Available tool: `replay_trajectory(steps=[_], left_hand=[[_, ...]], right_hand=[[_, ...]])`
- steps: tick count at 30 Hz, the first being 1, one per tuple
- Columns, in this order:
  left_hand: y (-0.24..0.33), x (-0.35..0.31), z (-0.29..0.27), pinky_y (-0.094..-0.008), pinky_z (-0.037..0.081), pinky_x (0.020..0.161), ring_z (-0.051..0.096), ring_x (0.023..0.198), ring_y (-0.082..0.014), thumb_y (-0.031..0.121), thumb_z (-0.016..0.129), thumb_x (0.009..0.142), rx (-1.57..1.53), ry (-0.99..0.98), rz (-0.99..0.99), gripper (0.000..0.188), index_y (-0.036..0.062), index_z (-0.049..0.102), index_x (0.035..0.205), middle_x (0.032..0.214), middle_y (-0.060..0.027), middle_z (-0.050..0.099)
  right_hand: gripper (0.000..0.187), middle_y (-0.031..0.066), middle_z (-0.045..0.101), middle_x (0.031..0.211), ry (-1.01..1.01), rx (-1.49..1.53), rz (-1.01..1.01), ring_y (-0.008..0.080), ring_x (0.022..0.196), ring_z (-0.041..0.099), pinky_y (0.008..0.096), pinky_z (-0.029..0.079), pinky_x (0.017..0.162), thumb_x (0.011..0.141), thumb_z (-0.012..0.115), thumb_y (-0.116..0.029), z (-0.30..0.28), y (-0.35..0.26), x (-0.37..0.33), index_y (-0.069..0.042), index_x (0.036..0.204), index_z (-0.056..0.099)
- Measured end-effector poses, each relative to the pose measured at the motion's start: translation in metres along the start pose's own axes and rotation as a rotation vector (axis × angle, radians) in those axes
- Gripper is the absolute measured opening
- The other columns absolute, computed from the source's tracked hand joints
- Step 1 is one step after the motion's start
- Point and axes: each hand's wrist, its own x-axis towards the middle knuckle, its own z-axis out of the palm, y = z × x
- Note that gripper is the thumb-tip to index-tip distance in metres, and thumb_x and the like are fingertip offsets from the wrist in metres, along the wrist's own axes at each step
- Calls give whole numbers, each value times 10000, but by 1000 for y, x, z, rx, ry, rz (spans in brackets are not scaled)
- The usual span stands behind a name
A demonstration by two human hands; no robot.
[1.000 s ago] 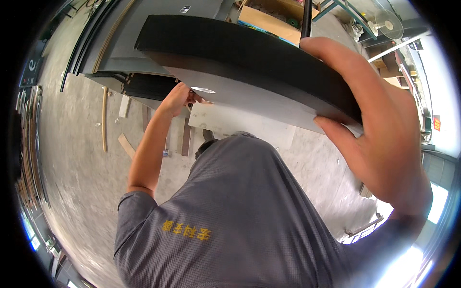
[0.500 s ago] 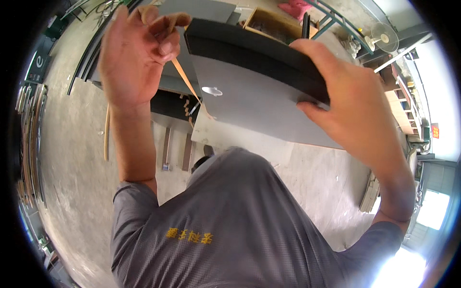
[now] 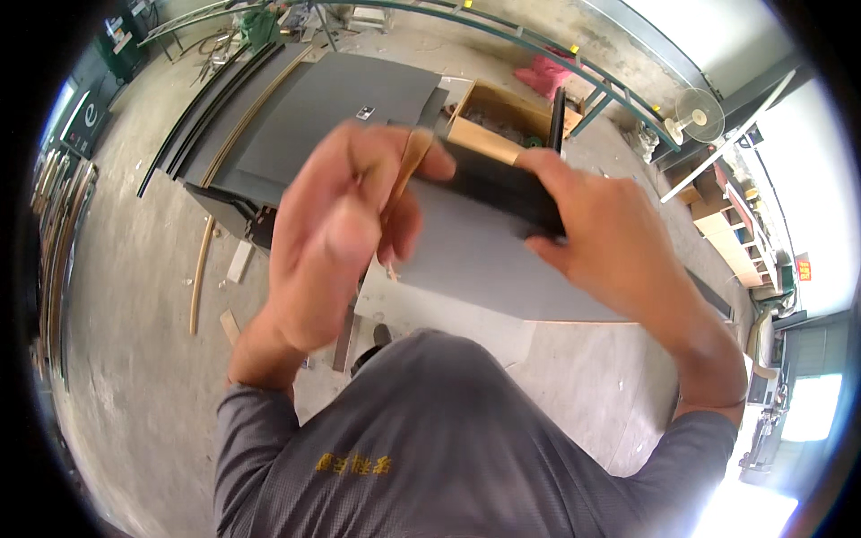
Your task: The person applies glue to the edge of a furniture panel, attaches a black trim piece by hand, and secures it with a rubber band before placing it in a stack.
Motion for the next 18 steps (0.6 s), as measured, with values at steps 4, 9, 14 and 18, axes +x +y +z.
replay_trajectory(steps=[4, 9, 14, 18], left_hand=[[-15, -15, 8, -307, 485, 731, 568, 855, -222, 350, 702, 876, -87, 68, 206, 394, 27, 485, 935, 1021, -176, 547], [-28, -19, 4, -361, 512, 788, 577, 911, -247, 234, 702, 870, -225, 6, 207, 346, -13, 480, 964, 1021, -187, 562], [-67, -33, -1, -389, 516, 872, 631, 985, -260, 206, 645, 907, -235, 78, 217, 323, -20, 433, 998, 1116, -257, 619], [-134, -85, -11, -377, 525, 881, 679, 948, -252, 146, 550, 956, -84, 232, 133, 198, -6, 423, 965, 1047, -247, 687]], right_hand=[[632, 172, 711, 901, -24, 16, -59, 394, 835, 690, 468, 532, 724, 733, 827, -97, 1, -4, -9, -112, 1285, 520], [614, 163, 724, 962, -3, 42, -2, 378, 905, 715, 420, 561, 785, 687, 846, -27, 1, 4, -4, -106, 1232, 573], [582, 170, 713, 925, -11, 37, 13, 385, 875, 700, 434, 540, 758, 710, 843, -78, 2, 8, 3, -82, 1218, 559], [553, 185, 686, 851, 20, 34, -46, 398, 815, 670, 466, 501, 700, 734, 839, -129, 3, 11, 5, -64, 1196, 543]])
